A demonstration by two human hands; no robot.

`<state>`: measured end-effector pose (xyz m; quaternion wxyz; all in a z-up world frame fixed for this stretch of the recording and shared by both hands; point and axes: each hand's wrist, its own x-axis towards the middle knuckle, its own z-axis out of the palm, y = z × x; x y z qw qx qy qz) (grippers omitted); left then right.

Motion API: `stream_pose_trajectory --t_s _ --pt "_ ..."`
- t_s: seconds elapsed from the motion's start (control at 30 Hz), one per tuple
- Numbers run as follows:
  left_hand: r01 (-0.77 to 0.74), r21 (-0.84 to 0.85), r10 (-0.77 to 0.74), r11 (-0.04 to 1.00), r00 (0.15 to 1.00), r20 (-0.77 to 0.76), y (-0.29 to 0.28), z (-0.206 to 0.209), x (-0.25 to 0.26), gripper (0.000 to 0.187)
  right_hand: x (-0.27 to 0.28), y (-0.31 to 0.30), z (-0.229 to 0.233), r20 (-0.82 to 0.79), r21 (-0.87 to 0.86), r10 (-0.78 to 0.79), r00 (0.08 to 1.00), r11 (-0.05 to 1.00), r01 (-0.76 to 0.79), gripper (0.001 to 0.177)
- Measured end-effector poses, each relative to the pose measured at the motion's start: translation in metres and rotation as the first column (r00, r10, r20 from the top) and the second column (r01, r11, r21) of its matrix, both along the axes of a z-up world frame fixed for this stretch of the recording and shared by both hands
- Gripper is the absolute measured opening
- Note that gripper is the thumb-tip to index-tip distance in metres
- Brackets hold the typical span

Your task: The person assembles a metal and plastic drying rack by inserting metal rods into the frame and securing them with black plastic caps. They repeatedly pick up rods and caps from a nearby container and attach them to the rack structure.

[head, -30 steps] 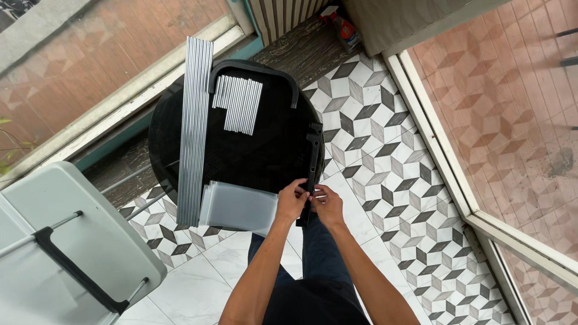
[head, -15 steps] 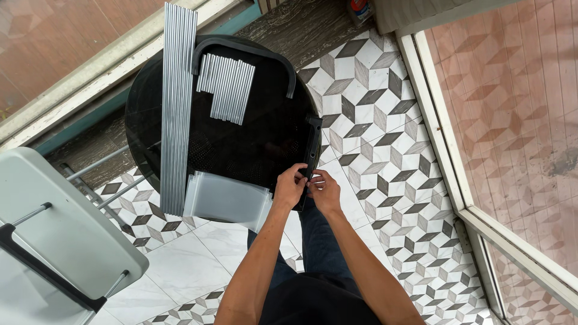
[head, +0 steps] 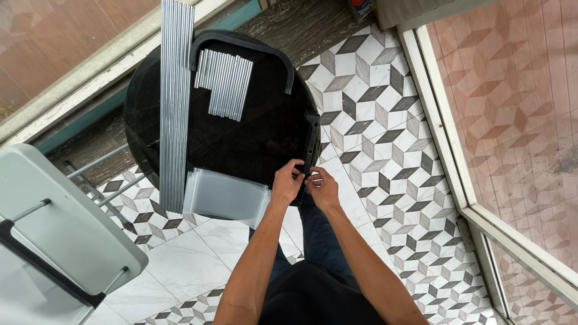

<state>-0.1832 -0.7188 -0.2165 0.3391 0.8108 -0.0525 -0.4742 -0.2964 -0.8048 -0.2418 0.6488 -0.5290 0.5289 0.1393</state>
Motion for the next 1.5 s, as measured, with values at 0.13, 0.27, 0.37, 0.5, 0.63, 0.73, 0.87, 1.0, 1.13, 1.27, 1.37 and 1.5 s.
stream_pose_trajectory --t_s 0.13,0.27,0.37,0.5,0.63,0.73,0.87,1.0,1.13,1.27,1.37,1.5 --pt "-0.002 0.015 0.002 1.0 1.0 -0.005 0.0 0.003 0.002 0.037 0.0 -0.002 0.003 0.008 -0.011 0.051 0.999 0.999 -0.051 0.045" --pt "-0.011 0.023 0.01 1.0 1.0 0.024 0.004 0.012 -0.001 0.037 -0.006 -0.005 0.007 -0.008 -0.003 0.023 1.0 1.0 -0.023 0.045" --pt "-0.072 0.009 0.072 0.997 0.997 0.028 0.012 0.022 -0.004 0.037 -0.018 -0.01 0.01 0.019 0.001 0.003 1.0 1.0 -0.003 0.043" --pt "-0.17 -0.036 0.171 0.985 0.985 0.008 0.04 0.044 -0.017 0.036 -0.038 -0.015 0.02 0.103 0.012 0.014 0.995 1.0 -0.016 0.039" --pt "-0.267 -0.102 0.264 0.958 0.963 -0.046 0.075 0.078 -0.039 0.034 -0.052 -0.016 0.043 0.171 0.014 0.038 0.985 0.999 -0.041 0.035" --pt "-0.356 -0.125 0.348 0.926 0.934 -0.083 0.107 0.107 -0.06 0.033 -0.051 -0.007 0.067 0.2 -0.008 0.134 0.971 0.991 -0.135 0.03" --pt "-0.467 -0.156 0.454 0.871 0.884 -0.11 0.166 0.138 -0.099 0.029 -0.04 0.027 0.098 0.265 -0.056 0.319 0.91 0.947 -0.316 0.027" --pt "-0.604 -0.215 0.584 0.768 0.797 -0.155 0.235 0.149 -0.142 0.027 -0.028 0.077 0.115 0.278 -0.05 0.503 0.819 0.858 -0.51 0.025" --pt "-0.744 -0.156 0.719 0.649 0.668 -0.192 0.31 0.151 -0.188 0.023 -0.03 0.141 0.125 0.31 -0.067 0.669 0.676 0.724 -0.686 0.021" --pt "-0.819 -0.169 0.804 0.549 0.572 -0.159 0.387 0.154 -0.237 0.023 -0.038 0.219 0.132 0.324 0.009 0.752 0.574 0.604 -0.797 0.021" --pt "-0.872 -0.162 0.865 0.461 0.483 -0.136 0.444 0.154 -0.27 0.024 -0.04 0.28 0.142 0.364 0.013 0.811 0.457 0.486 -0.874 0.021" --pt "-0.925 -0.178 0.928 0.335 0.356 -0.106 0.503 0.153 -0.309 0.024 -0.03 0.348 0.164 0.43 -0.012 0.842 0.325 0.365 -0.931 0.023"
